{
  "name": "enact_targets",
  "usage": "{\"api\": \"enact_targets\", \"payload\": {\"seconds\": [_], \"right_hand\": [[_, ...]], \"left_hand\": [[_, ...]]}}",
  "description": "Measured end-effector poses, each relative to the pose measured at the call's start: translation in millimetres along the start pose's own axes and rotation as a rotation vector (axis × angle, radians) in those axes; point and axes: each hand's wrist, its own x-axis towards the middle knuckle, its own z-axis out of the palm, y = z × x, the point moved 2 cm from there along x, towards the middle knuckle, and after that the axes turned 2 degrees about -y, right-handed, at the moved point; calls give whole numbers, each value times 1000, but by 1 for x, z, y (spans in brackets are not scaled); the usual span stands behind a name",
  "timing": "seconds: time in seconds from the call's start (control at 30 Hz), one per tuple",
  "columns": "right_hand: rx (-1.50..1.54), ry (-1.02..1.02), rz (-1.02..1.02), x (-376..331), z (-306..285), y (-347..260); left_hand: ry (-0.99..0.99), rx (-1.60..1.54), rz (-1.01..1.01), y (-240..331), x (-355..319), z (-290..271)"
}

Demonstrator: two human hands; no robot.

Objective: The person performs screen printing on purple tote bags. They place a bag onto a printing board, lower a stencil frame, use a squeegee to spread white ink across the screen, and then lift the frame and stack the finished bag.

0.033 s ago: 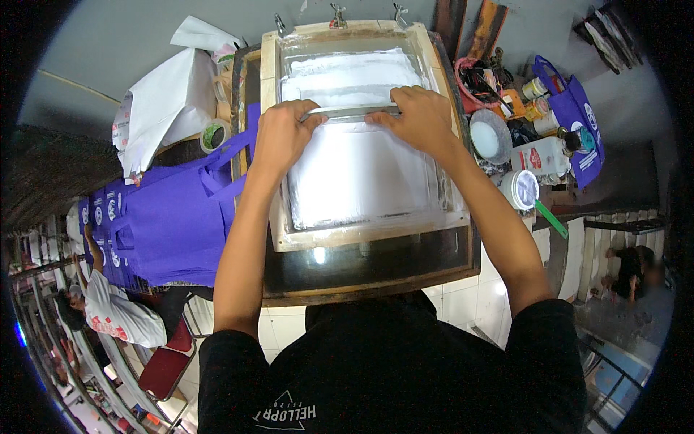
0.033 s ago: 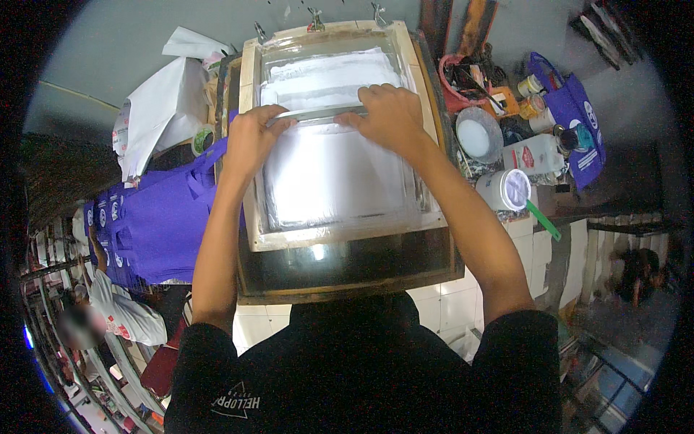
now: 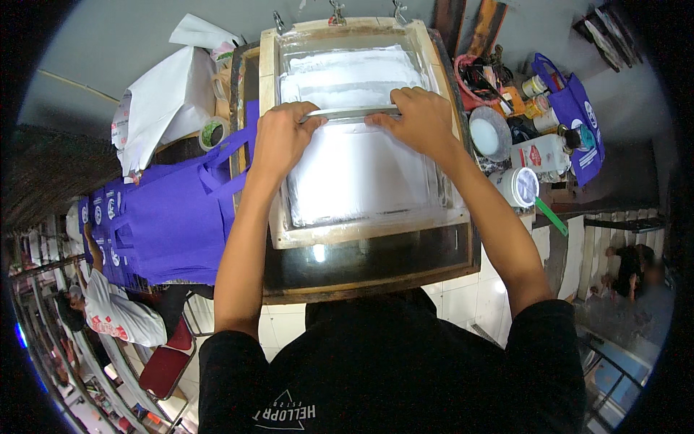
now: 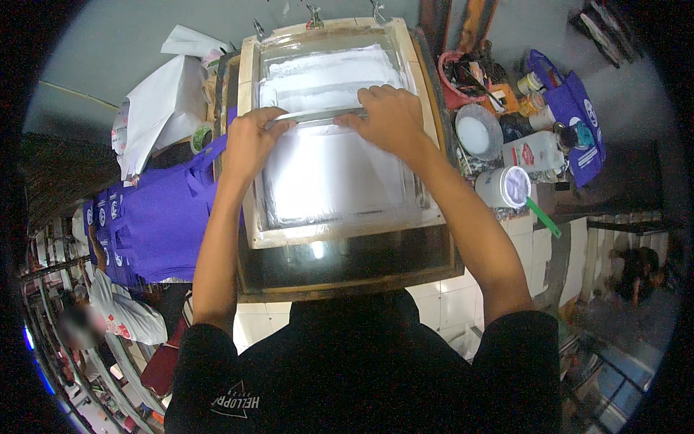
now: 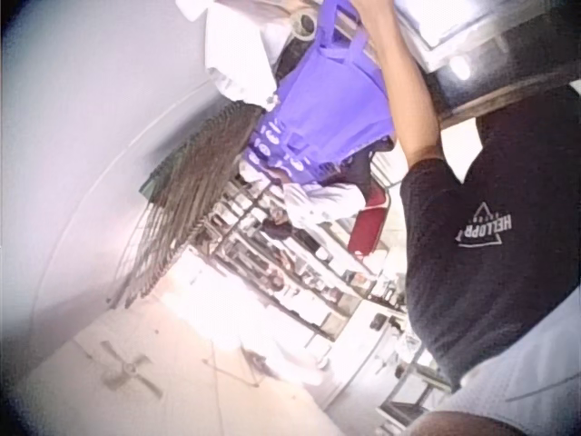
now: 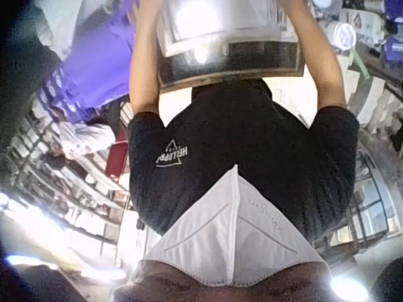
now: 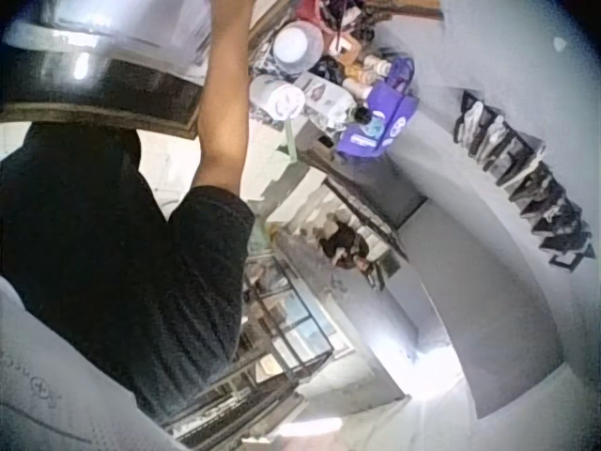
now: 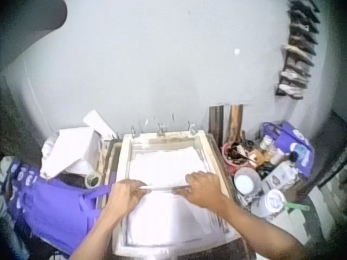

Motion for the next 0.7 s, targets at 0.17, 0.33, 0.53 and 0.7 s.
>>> {"api": "enact_targets", "payload": {"seconds": [0.17,0.33,0.53,0.7], "right_hand": [[9,93,-61,-44,-10,-19],[-3,79,-67,-92,-26,-44],[28,3,-13,-130,-36,-64],[48,87,-71,-137,-39,-64]], "left_hand": [[-28,18,-10,18,-46,-1],[-22,69,41,35,-96,-2],[-21,32,81,46,-139,-2],[47,-33,87,33,-167,-2]]}}
